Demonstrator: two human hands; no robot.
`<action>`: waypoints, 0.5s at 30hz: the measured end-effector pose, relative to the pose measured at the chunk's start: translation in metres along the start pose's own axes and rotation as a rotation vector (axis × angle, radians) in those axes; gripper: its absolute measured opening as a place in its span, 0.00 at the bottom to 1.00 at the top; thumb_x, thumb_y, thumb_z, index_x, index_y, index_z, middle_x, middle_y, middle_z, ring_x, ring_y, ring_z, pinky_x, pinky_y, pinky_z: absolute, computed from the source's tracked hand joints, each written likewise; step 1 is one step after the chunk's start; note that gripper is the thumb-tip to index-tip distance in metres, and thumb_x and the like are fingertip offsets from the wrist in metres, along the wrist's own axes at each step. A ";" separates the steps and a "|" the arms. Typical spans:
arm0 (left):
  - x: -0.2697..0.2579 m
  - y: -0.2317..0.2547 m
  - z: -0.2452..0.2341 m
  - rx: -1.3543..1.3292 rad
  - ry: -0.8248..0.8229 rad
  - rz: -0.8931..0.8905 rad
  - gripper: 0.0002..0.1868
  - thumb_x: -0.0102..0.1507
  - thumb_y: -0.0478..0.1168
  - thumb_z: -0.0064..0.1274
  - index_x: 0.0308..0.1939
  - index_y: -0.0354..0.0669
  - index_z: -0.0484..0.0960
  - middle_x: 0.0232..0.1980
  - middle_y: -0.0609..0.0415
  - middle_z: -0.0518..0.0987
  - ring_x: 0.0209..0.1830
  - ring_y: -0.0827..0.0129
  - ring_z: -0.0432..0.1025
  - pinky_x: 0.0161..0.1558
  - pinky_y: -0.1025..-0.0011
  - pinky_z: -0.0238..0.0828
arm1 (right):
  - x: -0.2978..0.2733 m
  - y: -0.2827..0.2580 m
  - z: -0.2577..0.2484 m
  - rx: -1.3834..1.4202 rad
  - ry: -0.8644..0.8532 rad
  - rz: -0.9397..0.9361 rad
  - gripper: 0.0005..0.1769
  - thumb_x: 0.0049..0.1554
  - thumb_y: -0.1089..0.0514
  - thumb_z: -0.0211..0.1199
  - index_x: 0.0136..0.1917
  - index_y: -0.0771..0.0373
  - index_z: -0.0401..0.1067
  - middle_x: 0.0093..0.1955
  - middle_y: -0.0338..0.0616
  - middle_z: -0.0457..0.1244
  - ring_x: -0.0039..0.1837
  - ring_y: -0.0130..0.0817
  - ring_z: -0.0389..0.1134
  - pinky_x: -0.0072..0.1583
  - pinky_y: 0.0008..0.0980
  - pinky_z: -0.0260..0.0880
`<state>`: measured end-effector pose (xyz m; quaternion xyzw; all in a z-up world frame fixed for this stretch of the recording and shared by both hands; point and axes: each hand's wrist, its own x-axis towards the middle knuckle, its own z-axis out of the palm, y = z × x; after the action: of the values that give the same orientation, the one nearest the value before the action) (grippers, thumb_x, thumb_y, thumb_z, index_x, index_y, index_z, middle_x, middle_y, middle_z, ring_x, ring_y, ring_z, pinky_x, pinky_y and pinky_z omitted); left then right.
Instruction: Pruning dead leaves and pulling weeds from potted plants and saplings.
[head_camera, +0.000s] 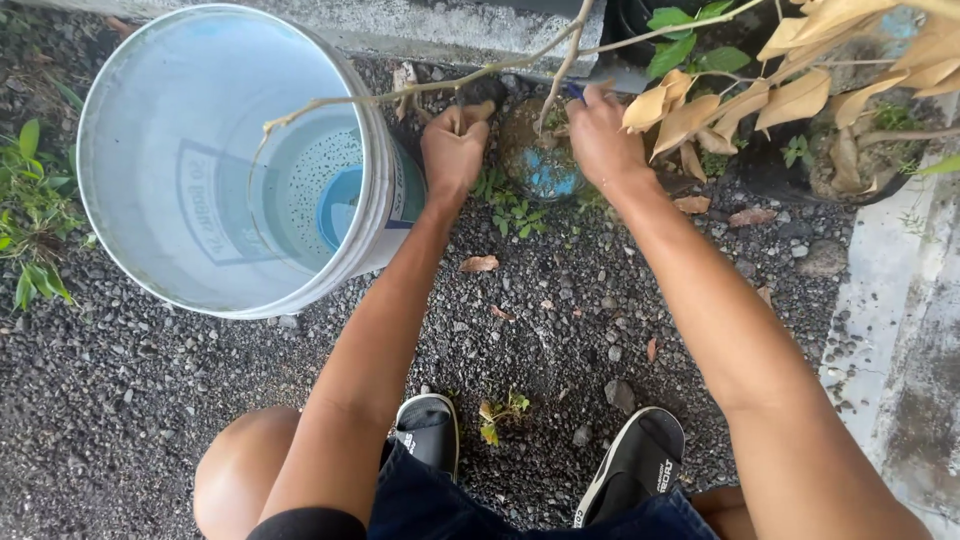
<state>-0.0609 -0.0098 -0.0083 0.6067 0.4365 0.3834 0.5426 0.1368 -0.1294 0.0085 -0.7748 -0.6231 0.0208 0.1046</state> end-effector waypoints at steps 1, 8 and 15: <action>-0.002 0.005 -0.003 0.000 0.001 -0.003 0.15 0.60 0.32 0.58 0.21 0.38 0.71 0.27 0.59 0.80 0.26 0.85 0.63 0.29 0.77 0.62 | 0.000 0.002 0.003 0.000 -0.003 0.000 0.08 0.59 0.69 0.59 0.51 0.70 0.76 0.55 0.61 0.64 0.55 0.58 0.70 0.55 0.53 0.72; -0.002 0.001 0.000 0.143 -0.050 -0.030 0.20 0.61 0.34 0.62 0.24 0.36 0.64 0.23 0.51 0.69 0.23 0.75 0.65 0.26 0.70 0.62 | -0.007 -0.012 -0.058 0.279 -0.326 0.265 0.14 0.56 0.64 0.61 0.55 0.66 0.77 0.54 0.62 0.68 0.57 0.59 0.70 0.60 0.53 0.69; -0.018 0.001 0.017 0.711 -0.402 0.223 0.06 0.62 0.38 0.54 0.43 0.47 0.78 0.34 0.45 0.84 0.26 0.58 0.80 0.31 0.60 0.78 | -0.028 -0.023 -0.054 0.423 -0.224 0.135 0.13 0.57 0.60 0.68 0.54 0.67 0.77 0.54 0.62 0.68 0.54 0.58 0.71 0.58 0.50 0.71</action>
<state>-0.0509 -0.0320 -0.0089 0.8624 0.3586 0.1392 0.3291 0.1177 -0.1591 0.0632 -0.7686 -0.5592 0.2436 0.1930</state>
